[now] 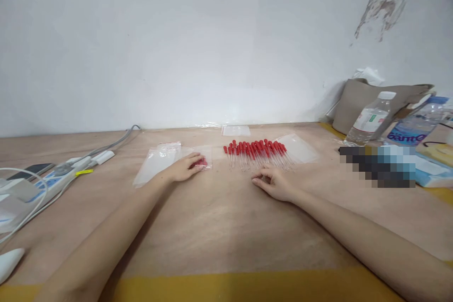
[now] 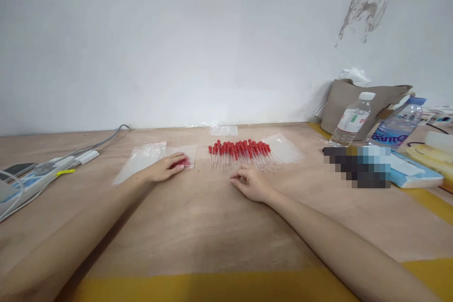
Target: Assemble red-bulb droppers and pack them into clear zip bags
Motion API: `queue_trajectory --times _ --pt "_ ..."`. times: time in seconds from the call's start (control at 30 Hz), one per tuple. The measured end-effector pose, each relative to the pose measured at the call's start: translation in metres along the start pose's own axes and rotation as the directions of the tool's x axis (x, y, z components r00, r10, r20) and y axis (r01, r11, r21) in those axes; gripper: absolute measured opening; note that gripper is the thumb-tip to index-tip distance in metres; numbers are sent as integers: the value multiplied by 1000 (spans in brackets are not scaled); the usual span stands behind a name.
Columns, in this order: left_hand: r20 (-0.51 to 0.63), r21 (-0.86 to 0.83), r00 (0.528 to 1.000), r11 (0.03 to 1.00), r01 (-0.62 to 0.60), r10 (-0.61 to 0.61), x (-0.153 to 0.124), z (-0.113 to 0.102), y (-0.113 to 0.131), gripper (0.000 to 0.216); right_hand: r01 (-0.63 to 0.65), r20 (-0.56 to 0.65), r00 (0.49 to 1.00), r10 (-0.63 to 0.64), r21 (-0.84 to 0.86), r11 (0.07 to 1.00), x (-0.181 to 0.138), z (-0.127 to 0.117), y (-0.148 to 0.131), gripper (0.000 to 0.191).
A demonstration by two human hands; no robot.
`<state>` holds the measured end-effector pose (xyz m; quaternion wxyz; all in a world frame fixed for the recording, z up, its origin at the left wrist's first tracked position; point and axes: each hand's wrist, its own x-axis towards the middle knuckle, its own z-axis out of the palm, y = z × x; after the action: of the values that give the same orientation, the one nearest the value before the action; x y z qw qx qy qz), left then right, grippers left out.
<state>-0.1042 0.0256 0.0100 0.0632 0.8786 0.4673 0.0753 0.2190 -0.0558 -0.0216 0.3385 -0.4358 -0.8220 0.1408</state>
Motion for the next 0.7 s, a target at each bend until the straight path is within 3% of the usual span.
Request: queue_trajectory --times 0.07,0.1,0.17,0.23,0.3,0.37,0.43,0.57,0.7 --pt "-99 50 980 983 178 -173 -1 -2 -10 53 -18 -12 1000 18 -29 999 1 -1 2 17" --pt "-168 75 937 944 321 -306 -2 -2 -14 53 -36 -21 999 35 -58 998 2 -3 2 18" --pt "-288 82 759 774 628 -585 -5 -1 -24 56 -88 -56 995 81 -141 986 8 -7 2 19" --pt "-307 52 569 584 810 -763 -7 1 -34 65 -152 -118 985 126 -240 959 19 -11 2 20" --pt "-274 35 476 486 873 -836 -8 4 -43 71 -224 -190 967 168 -324 919 36 -13 4 21" --pt "-249 34 451 457 889 -857 -8 7 -47 68 -305 -243 944 225 -373 876 56 -11 6 23" --pt "-239 43 459 463 885 -856 -9 9 -48 60 -366 -262 925 277 -404 839 77 -7 8 26" --pt "-236 68 519 518 852 -822 -16 5 -45 46 -426 -216 905 367 -455 782 108 4 10 32" --pt "-268 94 606 606 790 -749 -17 -13 -31 42 -500 -187 865 465 -393 772 123 12 16 30"
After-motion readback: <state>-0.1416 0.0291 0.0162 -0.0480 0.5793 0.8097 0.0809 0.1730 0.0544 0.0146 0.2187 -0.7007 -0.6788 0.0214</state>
